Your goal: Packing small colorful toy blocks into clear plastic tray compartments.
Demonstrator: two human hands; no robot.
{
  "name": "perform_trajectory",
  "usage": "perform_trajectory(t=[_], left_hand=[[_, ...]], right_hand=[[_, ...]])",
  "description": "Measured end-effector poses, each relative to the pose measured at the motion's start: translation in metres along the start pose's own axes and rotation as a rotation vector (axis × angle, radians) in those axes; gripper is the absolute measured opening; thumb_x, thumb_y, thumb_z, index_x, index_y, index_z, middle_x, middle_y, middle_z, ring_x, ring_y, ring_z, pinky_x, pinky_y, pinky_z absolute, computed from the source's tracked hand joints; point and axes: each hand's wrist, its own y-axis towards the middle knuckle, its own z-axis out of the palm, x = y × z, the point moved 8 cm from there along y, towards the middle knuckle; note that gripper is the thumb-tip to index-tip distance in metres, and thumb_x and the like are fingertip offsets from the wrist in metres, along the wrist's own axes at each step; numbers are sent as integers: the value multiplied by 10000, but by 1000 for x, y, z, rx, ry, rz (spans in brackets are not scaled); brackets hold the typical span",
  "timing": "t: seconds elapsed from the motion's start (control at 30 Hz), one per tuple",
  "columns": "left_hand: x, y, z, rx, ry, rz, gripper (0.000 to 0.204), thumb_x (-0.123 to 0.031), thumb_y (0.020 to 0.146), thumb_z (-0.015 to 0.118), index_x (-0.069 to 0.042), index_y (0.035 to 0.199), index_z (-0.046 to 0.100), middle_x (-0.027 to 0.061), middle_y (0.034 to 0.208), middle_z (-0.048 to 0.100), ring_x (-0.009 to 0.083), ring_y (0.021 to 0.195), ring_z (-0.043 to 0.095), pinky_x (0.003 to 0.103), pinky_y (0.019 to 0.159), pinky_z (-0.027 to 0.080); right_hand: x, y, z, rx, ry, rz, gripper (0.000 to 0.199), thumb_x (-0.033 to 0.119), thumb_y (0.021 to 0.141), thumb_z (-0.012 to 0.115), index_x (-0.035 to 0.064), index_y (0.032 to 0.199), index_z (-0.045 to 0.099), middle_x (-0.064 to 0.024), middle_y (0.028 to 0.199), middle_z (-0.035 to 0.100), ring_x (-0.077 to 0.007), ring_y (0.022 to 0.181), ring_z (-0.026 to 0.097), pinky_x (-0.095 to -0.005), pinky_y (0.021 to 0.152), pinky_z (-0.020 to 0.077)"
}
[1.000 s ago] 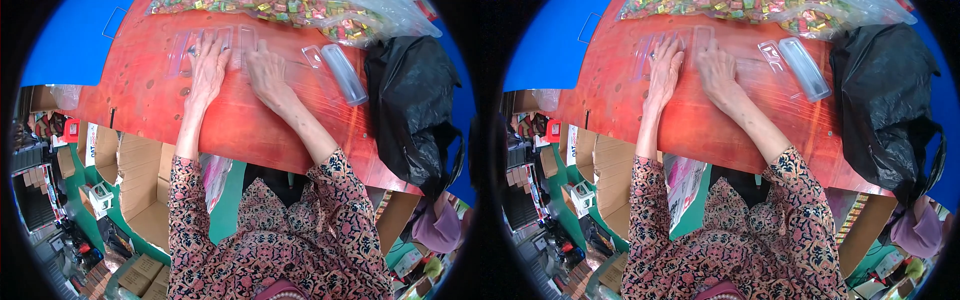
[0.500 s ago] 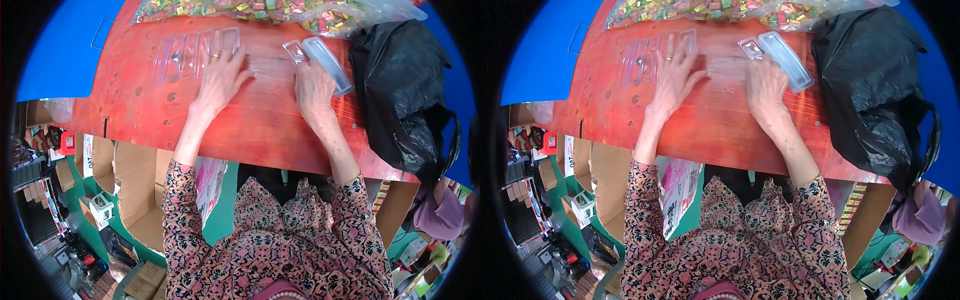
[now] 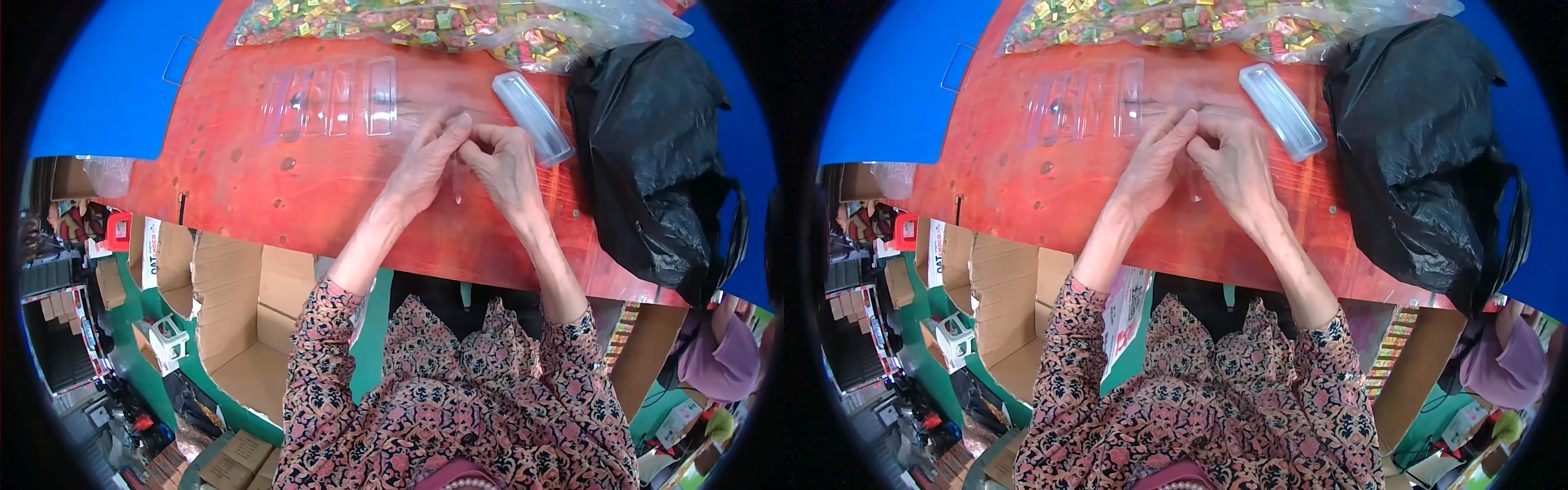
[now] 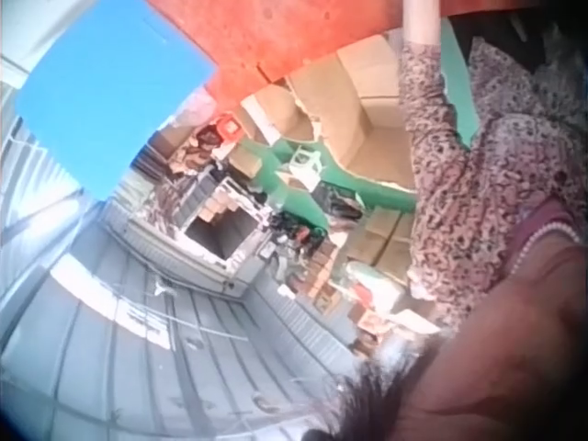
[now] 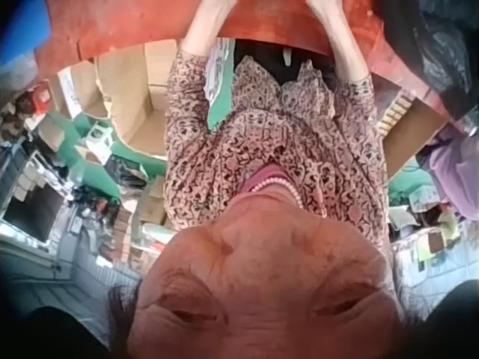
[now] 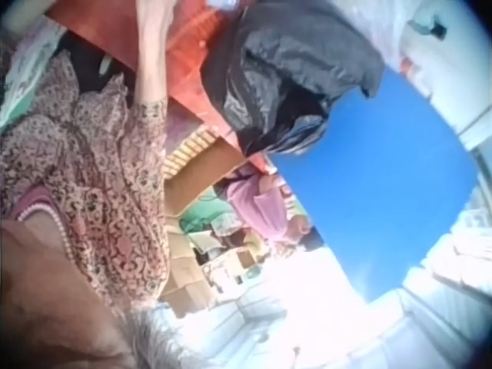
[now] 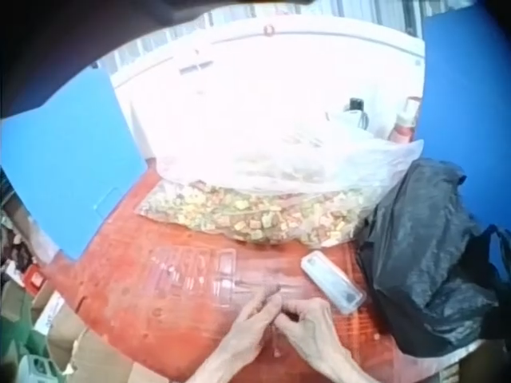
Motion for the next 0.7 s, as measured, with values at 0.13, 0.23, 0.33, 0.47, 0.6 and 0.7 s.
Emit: perform_trajectory(t=[0.13,0.23,0.33,0.47,0.6,0.7], left_hand=[[-1,-3,-13,-76,188,106,402,-290,917,540,17,1173,492,76,1018,558,168,973,545,296,855,449],[-55,-23,-21,-386,1083,470,354,-191,892,555,40,1160,541,175,1224,532,273,1161,487,378,989,373],[-91,-36,-49,-482,1549,668,364,-158,861,568,47,1162,552,224,1242,506,360,1204,443,408,1028,330],[-97,-22,-74,-423,1636,610,450,-186,884,539,-27,1298,464,225,1385,365,454,1328,208,518,1078,203],[-76,-6,-77,-259,1753,519,517,-294,881,564,-92,1338,430,193,1453,263,453,1355,131,658,1032,129],[-65,4,-84,-239,1792,448,500,-318,894,542,-79,1321,440,173,1463,248,423,1370,117,645,1046,105]], right_hand=[[2,7,-5,-129,-358,19,113,60,741,586,-43,713,623,-187,627,579,-314,559,607,-404,519,445],[4,33,7,-121,-688,-148,221,149,791,590,-19,648,599,-215,656,586,-409,648,579,-477,583,439],[2,45,39,-111,-683,-290,200,170,793,606,-2,690,607,-224,648,561,-416,699,583,-491,591,439],[-8,44,50,-33,-671,-145,127,129,816,590,5,785,598,-219,766,540,-418,744,583,-484,615,464],[-29,38,53,53,-711,-184,84,70,820,568,22,887,586,-204,907,521,-405,741,586,-476,614,480],[-38,41,59,61,-757,-195,93,79,817,576,23,891,586,-195,901,523,-402,733,586,-474,612,480]])
